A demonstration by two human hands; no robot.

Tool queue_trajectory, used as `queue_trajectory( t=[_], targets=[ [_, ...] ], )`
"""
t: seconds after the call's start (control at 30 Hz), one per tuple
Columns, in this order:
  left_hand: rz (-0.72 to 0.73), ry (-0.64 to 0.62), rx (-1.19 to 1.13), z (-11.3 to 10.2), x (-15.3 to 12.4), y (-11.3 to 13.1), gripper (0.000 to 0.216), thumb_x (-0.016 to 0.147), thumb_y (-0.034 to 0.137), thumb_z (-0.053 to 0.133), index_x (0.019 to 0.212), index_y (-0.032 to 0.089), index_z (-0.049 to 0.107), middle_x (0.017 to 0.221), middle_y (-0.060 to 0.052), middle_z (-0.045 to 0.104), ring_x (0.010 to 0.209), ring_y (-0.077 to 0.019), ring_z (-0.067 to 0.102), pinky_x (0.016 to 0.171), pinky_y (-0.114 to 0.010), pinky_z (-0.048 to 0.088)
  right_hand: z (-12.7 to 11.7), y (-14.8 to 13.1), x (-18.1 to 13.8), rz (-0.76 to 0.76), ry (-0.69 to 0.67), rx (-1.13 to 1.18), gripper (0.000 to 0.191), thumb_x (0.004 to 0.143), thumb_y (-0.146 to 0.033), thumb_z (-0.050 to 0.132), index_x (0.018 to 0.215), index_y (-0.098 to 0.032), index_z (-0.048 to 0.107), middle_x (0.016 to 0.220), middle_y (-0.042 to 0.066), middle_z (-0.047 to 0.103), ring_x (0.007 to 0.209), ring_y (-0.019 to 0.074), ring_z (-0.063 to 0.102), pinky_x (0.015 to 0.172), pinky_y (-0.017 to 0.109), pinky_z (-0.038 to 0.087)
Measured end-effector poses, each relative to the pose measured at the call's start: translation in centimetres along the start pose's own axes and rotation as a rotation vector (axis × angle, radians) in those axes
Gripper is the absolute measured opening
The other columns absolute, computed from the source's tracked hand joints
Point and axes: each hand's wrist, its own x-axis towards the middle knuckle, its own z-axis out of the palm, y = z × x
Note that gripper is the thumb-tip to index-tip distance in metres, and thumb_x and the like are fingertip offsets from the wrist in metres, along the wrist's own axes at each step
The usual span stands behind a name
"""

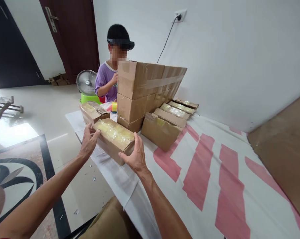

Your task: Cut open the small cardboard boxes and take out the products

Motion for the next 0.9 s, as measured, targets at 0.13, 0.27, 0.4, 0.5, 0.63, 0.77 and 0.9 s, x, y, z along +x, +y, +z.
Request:
queue_trajectory(
  t=[0.13, 0.27, 0.4, 0.5, 0.63, 0.77, 0.9],
  targets=[
    [-0.06, -0.167, 0.089, -1.5, -3.4, 2.8, 0.064, 0.083, 0.057, 0.062, 0.13, 0.013, 0.062, 0.108, -0.01, 0.071, 0.101, -0.0266, 0.066, 0.097, -0.044, 0.051, -5.6, 0.7, -5.5, 0.073, -0.031, 0.051, 0.114, 0.072, -0.037, 0.081, 0.165, -0.028, 0.017, 0.164, 0.017, 0.037, 0.143, 0.0362, 0.046, 0.108, 0.054, 0.05],
    [-0.015, -0.438, 0.081, -1.3, -8.1, 5.3, 0.053, 0.083, 0.06, 0.063, 0.111, 0.016, 0.072, 0.099, -0.009, 0.074, 0.095, -0.0255, 0.068, 0.092, -0.041, 0.052, -12.2, 1.2, -13.0, 0.144, -0.062, 0.058, 0.114, 0.075, -0.04, 0.082, 0.166, -0.029, 0.015, 0.164, 0.016, 0.038, 0.131, 0.0335, 0.056, 0.108, 0.053, 0.05],
    [0.037, -0.626, 0.084, 0.2, -13.3, 7.8, 0.045, 0.085, 0.056, 0.065, 0.107, 0.018, 0.073, 0.099, -0.007, 0.075, 0.092, -0.0235, 0.068, 0.085, -0.037, 0.053, -18.0, 0.7, -19.8, 0.195, -0.087, -0.015, 0.107, 0.076, -0.038, 0.083, 0.164, -0.031, 0.022, 0.166, 0.015, 0.036, 0.14, 0.0349, 0.051, 0.116, 0.054, 0.044],
    [0.069, -0.678, 0.062, 1.4, -16.6, 9.4, 0.042, 0.085, 0.055, 0.066, 0.105, 0.018, 0.072, 0.091, -0.005, 0.074, 0.084, -0.0214, 0.068, 0.08, -0.035, 0.054, -21.0, 0.4, -23.2, 0.172, -0.091, -0.126, 0.097, 0.08, -0.037, 0.08, 0.162, -0.032, 0.028, 0.169, 0.013, 0.031, 0.156, 0.036, 0.031, 0.123, 0.056, 0.034],
    [0.099, -0.686, 0.053, 2.4, -19.0, 10.5, 0.042, 0.085, 0.054, 0.066, 0.105, 0.017, 0.07, 0.088, -0.005, 0.073, 0.079, -0.0206, 0.066, 0.078, -0.035, 0.056, -22.5, 0.3, -25.0, 0.151, -0.07, -0.277, 0.083, 0.088, -0.037, 0.074, 0.16, -0.033, 0.033, 0.173, 0.012, 0.022, 0.16, 0.035, 0.023, 0.125, 0.057, 0.031],
    [0.093, -0.676, 0.103, 2.4, -19.4, 10.3, 0.047, 0.087, 0.055, 0.064, 0.115, 0.017, 0.069, 0.098, -0.008, 0.074, 0.089, -0.0231, 0.068, 0.086, -0.04, 0.057, -22.5, 0.4, -25.5, 0.125, -0.074, -0.287, 0.08, 0.091, -0.049, 0.071, 0.16, -0.033, 0.035, 0.172, 0.013, 0.024, 0.158, 0.0363, 0.027, 0.123, 0.058, 0.034],
    [0.157, -0.602, 0.066, 2.0, -18.8, 9.7, 0.054, 0.086, 0.052, 0.07, 0.13, 0.021, 0.063, 0.119, -0.01, 0.069, 0.102, -0.0248, 0.068, 0.096, -0.044, 0.056, -24.1, 1.1, -28.0, 0.194, 0.076, -0.247, 0.075, 0.094, -0.057, 0.064, 0.159, -0.031, 0.036, 0.165, 0.013, 0.04, 0.148, 0.0336, 0.045, 0.115, 0.052, 0.045]
  ],
)
